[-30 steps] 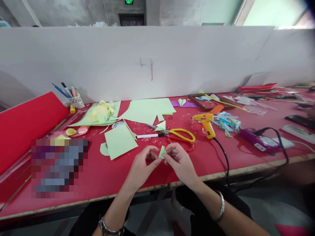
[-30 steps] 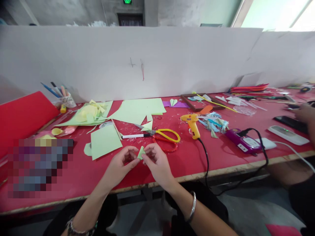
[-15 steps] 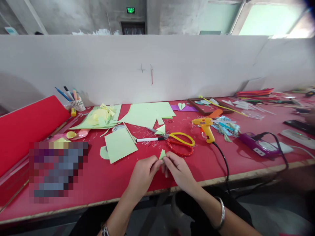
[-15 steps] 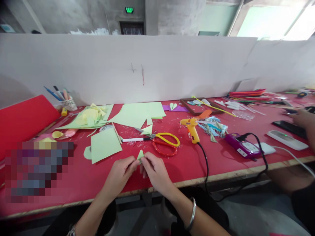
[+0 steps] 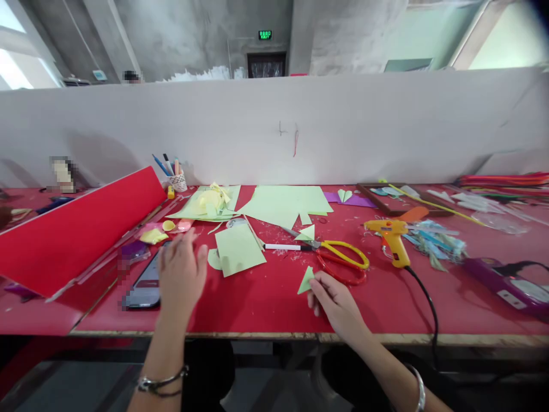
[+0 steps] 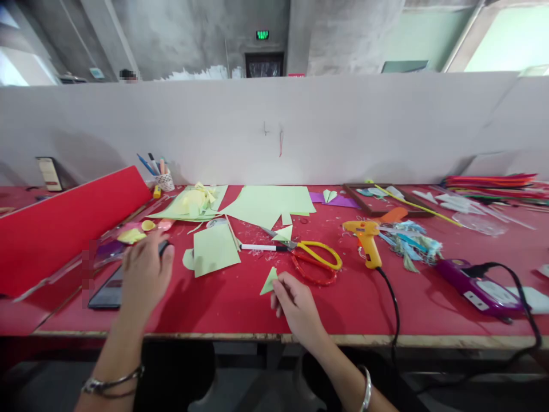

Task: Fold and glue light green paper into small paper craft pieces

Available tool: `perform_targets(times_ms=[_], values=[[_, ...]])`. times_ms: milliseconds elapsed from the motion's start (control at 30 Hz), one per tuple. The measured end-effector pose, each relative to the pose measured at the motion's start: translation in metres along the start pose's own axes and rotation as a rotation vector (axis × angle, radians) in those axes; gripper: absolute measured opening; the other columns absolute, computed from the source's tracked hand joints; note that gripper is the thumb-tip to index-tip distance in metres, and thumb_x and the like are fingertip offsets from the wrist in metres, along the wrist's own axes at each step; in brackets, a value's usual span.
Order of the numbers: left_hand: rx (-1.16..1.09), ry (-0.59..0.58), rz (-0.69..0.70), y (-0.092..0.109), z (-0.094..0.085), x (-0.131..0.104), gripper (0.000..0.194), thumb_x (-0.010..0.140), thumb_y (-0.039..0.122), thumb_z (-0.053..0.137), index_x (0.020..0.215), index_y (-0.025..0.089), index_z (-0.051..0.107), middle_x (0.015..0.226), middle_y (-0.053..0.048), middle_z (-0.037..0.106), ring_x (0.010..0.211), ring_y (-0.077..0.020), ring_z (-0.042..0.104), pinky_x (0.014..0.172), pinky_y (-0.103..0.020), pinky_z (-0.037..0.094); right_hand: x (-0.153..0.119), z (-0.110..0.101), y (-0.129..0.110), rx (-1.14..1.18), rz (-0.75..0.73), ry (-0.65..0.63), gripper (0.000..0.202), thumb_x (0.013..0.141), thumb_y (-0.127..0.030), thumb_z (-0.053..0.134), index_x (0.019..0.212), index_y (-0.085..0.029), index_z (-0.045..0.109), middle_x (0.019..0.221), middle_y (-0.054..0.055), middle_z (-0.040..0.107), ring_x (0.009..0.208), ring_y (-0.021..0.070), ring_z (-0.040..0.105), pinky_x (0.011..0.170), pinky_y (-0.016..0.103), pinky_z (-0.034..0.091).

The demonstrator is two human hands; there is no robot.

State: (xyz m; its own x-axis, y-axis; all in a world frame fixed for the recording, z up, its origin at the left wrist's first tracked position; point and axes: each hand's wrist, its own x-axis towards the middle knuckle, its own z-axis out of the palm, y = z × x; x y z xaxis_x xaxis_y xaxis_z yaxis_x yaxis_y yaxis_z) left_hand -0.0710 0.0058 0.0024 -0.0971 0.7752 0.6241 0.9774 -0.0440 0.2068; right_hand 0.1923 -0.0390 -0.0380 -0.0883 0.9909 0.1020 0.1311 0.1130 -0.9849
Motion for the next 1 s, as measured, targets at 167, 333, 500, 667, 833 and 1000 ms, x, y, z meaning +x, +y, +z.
perform_targets(times_ms=[167,333,500,667,833,1000], values=[[0.197,-0.169,-0.164,-0.057,-0.005,0.004,0.041,0.088,0.025,0.025,0.122,0.012,0.044,0.12,-0.019,0.053,0.121,-0.0296,0.038,0.098,-0.059,0.015,-0.001,-0.001,-0.001,-0.005,0.001,-0.013,0.031,0.084,-0.042,0.041,0.065,-0.018,0.043,0.052,-0.005,0.048,0.042,0.0058,0.045,0.043,0.017,0.035],[0.185,-0.362,-0.228,-0.073,-0.005,0.006,0.043,0.089,0.026,0.022,0.128,0.013,0.036,0.116,-0.016,0.057,0.107,-0.0294,0.052,0.099,-0.061,0.008,-0.001,-0.001,-0.001,-0.011,-0.009,-0.017,0.031,0.084,-0.042,0.041,0.063,-0.019,0.042,0.051,-0.005,0.049,0.041,0.0062,0.045,0.043,0.018,0.035],[0.026,-0.128,-0.043,-0.049,-0.002,0.005,0.04,0.088,0.026,0.023,0.122,0.015,0.04,0.123,-0.015,0.051,0.118,-0.0266,0.042,0.102,-0.052,0.011,-0.001,-0.001,-0.001,-0.011,-0.018,-0.01,0.032,0.083,-0.044,0.041,0.064,-0.019,0.042,0.052,-0.005,0.048,0.042,0.0068,0.046,0.043,0.018,0.036],[-0.502,-0.276,0.097,0.011,-0.002,-0.001,0.036,0.085,0.038,0.034,0.109,0.016,0.051,0.111,-0.01,0.056,0.105,-0.0215,0.05,0.092,-0.035,0.036,-0.001,0.003,-0.005,-0.003,-0.046,-0.004,0.032,0.083,-0.042,0.043,0.062,-0.019,0.042,0.051,-0.004,0.048,0.043,0.0072,0.045,0.045,0.019,0.037],[-0.854,-0.602,0.167,0.077,0.003,-0.019,0.034,0.088,0.036,0.03,0.089,0.017,0.058,0.088,-0.005,0.062,0.085,-0.016,0.056,0.078,-0.026,0.042,0.001,0.009,-0.004,0.046,-0.052,0.005,0.031,0.083,-0.044,0.043,0.063,-0.019,0.043,0.049,-0.005,0.048,0.043,0.008,0.045,0.045,0.019,0.037],[-0.798,-0.709,0.261,0.106,0.01,-0.04,0.036,0.088,0.038,0.032,0.069,0.016,0.053,0.068,-0.001,0.058,0.067,-0.0143,0.052,0.064,-0.024,0.038,0.001,0.006,-0.003,0.048,-0.064,0.027,0.031,0.082,-0.044,0.045,0.063,-0.019,0.041,0.049,-0.005,0.046,0.042,0.0076,0.043,0.044,0.019,0.035]])
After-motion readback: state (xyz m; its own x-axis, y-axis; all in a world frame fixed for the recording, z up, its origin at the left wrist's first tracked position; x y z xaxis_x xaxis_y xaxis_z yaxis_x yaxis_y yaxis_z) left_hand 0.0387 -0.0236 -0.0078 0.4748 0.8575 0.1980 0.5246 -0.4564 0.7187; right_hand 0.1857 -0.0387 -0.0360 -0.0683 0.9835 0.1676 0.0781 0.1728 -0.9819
